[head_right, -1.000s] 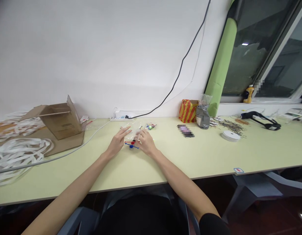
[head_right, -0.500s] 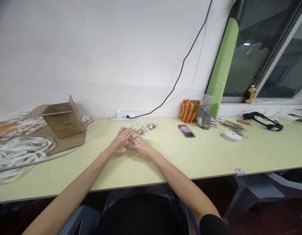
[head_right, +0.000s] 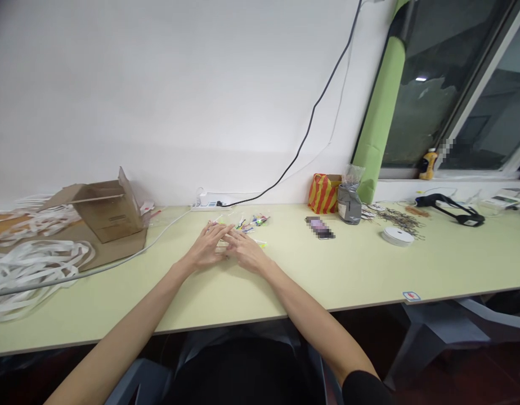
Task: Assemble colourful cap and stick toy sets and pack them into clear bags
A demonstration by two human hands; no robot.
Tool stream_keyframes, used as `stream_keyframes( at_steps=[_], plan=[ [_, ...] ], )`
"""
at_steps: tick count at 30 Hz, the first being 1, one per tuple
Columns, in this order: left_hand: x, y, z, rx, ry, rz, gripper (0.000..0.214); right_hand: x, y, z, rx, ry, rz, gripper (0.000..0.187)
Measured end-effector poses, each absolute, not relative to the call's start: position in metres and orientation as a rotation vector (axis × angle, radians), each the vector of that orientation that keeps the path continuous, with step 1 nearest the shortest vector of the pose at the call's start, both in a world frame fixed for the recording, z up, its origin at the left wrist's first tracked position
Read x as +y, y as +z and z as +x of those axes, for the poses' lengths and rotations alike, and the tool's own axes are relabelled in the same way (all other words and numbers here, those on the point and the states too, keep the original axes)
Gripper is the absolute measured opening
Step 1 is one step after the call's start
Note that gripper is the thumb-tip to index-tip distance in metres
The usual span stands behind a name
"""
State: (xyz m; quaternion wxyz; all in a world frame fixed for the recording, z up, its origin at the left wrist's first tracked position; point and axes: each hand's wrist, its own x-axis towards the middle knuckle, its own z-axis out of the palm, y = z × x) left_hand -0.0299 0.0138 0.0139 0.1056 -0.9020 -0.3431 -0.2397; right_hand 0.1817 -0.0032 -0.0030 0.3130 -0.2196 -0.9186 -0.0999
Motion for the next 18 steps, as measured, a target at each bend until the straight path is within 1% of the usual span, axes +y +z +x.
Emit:
stream_keyframes(
  at_steps=[3, 5, 7, 10, 11, 14, 15, 16, 18],
  plan=[
    [0.017, 0.013, -0.036, -1.080, -0.854, -2.604, 0.086, -0.004, -0.005, 0.185, -2.244, -0.206, -0.566, 0.060],
    [0.019, 0.012, -0.039, -1.126, -0.951, -2.553, 0.088, -0.004, -0.006, 0.186, -2.094, -0.187, -0.561, 0.060],
    [0.020, 0.012, -0.042, -1.172, -1.015, -2.491, 0.090, -0.001, -0.006, 0.188, -1.943, -0.174, -0.616, 0.056],
    [0.022, 0.012, -0.045, -1.231, -1.072, -2.390, 0.089, 0.008, -0.006, 0.198, -1.740, -0.131, -0.855, 0.048],
    [0.022, 0.012, -0.045, -1.246, -1.086, -2.364, 0.089, 0.012, -0.007, 0.204, -1.706, -0.114, -0.959, 0.043],
    [0.024, 0.010, -0.046, -1.288, -1.141, -2.335, 0.090, 0.023, -0.014, 0.226, -1.706, -0.061, -1.286, 0.017],
    [0.024, 0.010, -0.046, -1.304, -1.160, -2.334, 0.090, 0.026, -0.017, 0.233, -1.723, -0.035, -1.376, 0.011],
    [0.025, 0.009, -0.046, -1.317, -1.174, -2.333, 0.089, 0.028, -0.021, 0.239, -1.744, -0.002, -1.447, 0.011],
    [0.027, 0.008, -0.047, -1.331, -1.176, -2.332, 0.087, 0.032, -0.030, 0.248, -1.793, 0.064, -1.530, 0.017]
  ],
)
